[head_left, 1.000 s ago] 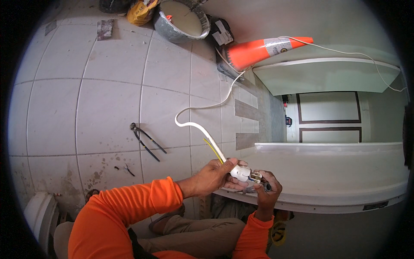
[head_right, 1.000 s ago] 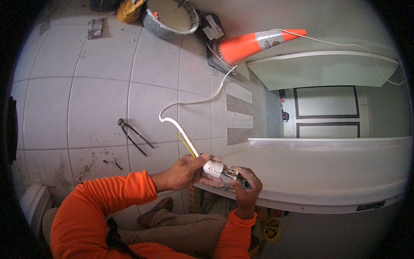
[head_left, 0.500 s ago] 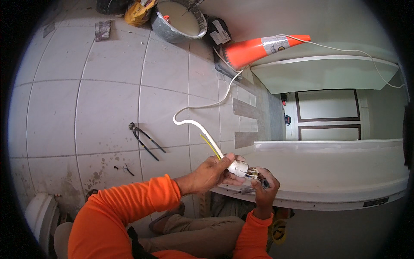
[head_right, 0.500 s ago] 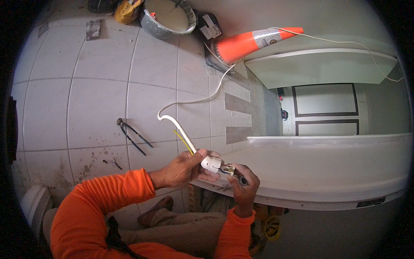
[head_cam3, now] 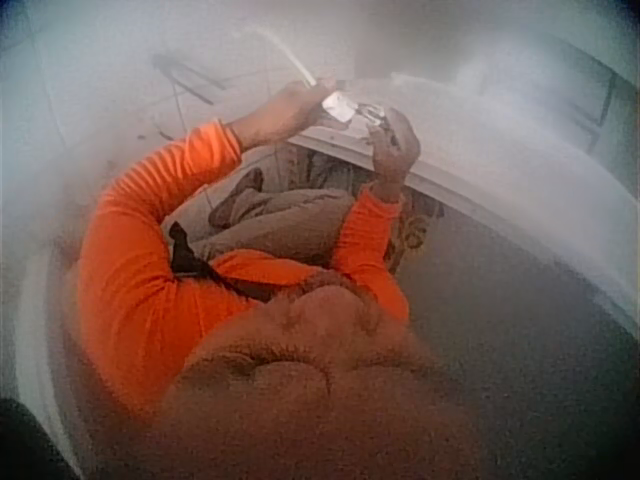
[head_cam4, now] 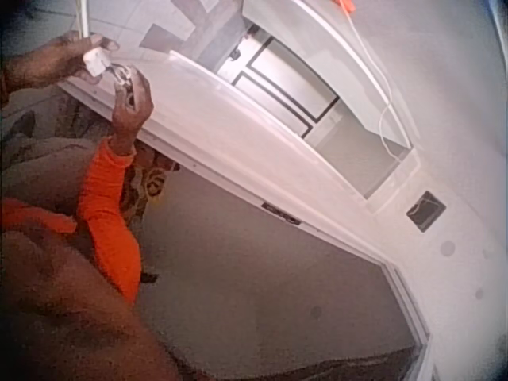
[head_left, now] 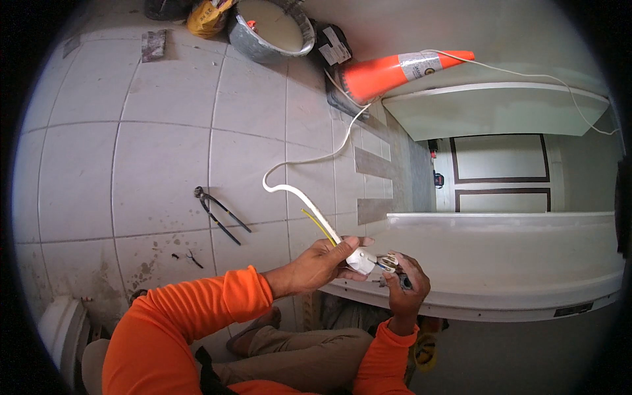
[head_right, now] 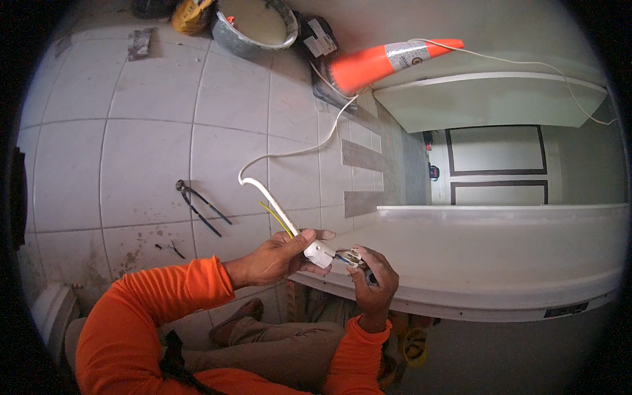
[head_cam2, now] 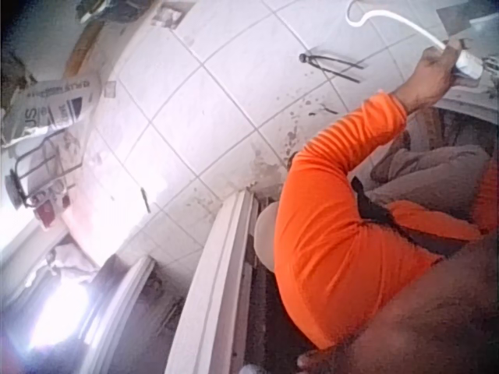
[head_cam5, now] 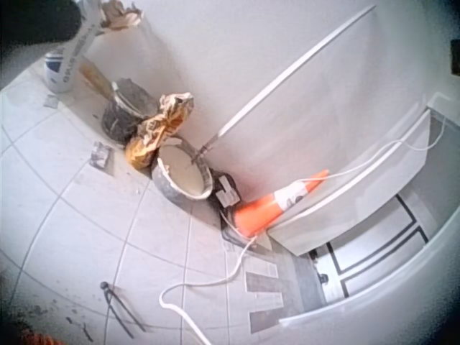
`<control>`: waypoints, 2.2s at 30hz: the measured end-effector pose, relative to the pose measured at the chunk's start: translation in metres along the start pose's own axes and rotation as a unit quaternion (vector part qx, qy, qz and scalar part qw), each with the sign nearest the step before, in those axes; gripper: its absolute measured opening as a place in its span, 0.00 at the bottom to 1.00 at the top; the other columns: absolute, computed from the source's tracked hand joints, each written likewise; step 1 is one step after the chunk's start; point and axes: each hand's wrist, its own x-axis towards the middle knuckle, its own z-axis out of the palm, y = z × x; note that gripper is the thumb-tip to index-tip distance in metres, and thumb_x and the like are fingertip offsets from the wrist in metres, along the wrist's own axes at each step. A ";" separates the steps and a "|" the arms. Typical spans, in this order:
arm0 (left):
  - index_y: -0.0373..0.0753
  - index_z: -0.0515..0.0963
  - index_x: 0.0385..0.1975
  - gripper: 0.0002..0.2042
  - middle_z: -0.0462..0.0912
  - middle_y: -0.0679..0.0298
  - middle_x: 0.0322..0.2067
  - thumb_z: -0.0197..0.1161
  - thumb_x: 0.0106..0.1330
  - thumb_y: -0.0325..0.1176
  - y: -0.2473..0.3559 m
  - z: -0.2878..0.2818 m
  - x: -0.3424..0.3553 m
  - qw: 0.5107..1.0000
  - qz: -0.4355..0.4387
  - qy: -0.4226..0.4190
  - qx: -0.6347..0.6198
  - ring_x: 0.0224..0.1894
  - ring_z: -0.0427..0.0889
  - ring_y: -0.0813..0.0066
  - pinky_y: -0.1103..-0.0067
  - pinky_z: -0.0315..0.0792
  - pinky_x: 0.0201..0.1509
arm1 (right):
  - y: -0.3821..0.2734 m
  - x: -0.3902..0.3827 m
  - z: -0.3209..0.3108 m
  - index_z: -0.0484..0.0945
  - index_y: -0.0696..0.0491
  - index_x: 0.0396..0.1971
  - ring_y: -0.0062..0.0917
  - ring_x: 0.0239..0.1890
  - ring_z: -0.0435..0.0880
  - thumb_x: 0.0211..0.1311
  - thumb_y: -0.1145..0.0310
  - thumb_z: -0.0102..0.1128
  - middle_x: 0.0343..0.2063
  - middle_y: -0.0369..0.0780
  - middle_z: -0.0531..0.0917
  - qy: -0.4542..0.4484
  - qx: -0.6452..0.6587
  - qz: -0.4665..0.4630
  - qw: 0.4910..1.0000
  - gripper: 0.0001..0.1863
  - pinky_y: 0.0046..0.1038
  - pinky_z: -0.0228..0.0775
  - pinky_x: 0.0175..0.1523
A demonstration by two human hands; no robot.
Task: The person connects wires to a white electrical plug using a screwdriver.
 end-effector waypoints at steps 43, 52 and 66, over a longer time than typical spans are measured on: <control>0.31 0.71 0.58 0.31 0.77 0.58 0.45 0.42 0.77 0.57 0.007 0.022 0.000 0.991 -0.045 0.105 -0.075 0.47 0.78 0.76 0.80 0.77 0.57 | 0.000 -0.009 0.012 0.80 0.60 0.47 0.38 0.41 0.89 0.51 0.83 0.69 0.41 0.53 0.86 0.074 -0.100 -0.095 0.988 0.20 0.32 0.83 0.44; 0.32 0.71 0.57 0.34 0.77 0.57 0.44 0.35 0.77 0.61 0.002 0.011 0.007 0.994 0.022 0.101 -0.019 0.51 0.77 0.71 0.72 0.76 0.61 | -0.004 0.000 0.025 0.80 0.60 0.47 0.37 0.41 0.89 0.51 0.79 0.73 0.41 0.53 0.86 0.045 -0.036 -0.007 0.998 0.21 0.32 0.83 0.43; 0.36 0.57 0.71 0.44 0.70 0.45 0.60 0.27 0.71 0.70 0.014 0.007 0.011 0.994 0.029 -0.033 -0.104 0.63 0.73 0.52 0.57 0.71 0.66 | 0.001 -0.009 0.037 0.81 0.55 0.44 0.30 0.38 0.83 0.44 0.70 0.82 0.39 0.42 0.81 0.081 -0.047 -0.092 0.991 0.25 0.28 0.78 0.36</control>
